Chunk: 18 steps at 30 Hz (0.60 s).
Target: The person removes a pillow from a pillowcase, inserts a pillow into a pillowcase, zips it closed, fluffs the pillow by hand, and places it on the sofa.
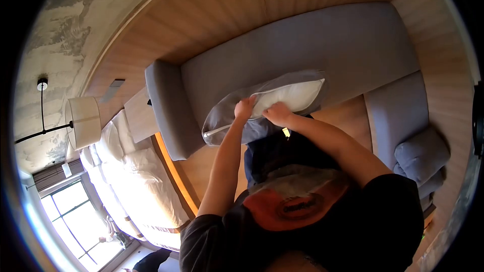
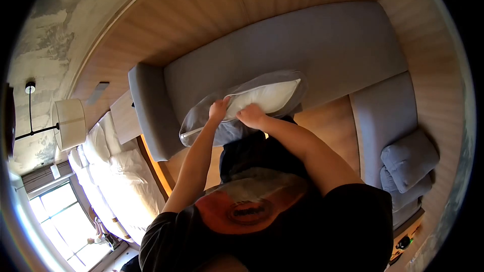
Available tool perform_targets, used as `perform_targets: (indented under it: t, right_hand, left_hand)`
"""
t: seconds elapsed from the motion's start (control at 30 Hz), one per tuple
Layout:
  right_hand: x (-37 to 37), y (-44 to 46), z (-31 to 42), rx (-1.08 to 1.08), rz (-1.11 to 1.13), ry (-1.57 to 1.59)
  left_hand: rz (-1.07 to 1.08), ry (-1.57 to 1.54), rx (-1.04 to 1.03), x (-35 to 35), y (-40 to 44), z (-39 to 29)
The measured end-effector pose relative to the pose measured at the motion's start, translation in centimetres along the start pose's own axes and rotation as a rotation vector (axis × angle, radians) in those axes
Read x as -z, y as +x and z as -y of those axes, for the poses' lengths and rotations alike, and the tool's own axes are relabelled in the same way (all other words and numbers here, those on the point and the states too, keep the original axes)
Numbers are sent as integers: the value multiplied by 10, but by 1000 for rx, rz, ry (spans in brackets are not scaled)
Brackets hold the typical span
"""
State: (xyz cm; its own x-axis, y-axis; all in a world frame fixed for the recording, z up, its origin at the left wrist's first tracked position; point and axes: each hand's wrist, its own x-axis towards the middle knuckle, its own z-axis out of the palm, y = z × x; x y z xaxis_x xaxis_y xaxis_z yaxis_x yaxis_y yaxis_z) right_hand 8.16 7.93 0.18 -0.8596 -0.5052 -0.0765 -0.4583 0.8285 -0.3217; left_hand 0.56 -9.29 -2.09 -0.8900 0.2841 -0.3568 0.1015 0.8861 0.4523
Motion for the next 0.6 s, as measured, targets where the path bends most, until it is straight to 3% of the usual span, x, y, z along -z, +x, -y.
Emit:
perform_targets:
  t: [0.03, 0.07, 0.13, 0.23, 0.27, 0.5, 0.6]
  right_hand:
    - [-4, 6, -3, 20, -105, -4]
    - [-8, 12, -4, -36, -28, -29]
    - [9, 29, -6, -213, 305, 41]
    - [-57, 40, -19, -256, -470, -129]
    - [-70, 40, -24, -280, -505, -101]
    - [-32, 25, -40, -332, 67, 242]
    - [-8, 28, -21, -266, 195, 303]
  left_hand:
    - [64, 48, -16, 4, -9, -10]
    - [126, 97, -33, 9, -17, -21]
    - [132, 68, -14, 20, -37, -40]
    - [171, 83, -54, 22, -59, -52]
    - [192, 85, -74, 20, -68, -54]
    - [225, 78, -187, 16, -103, -66]
    - [78, 3, -226, 4, -83, -38]
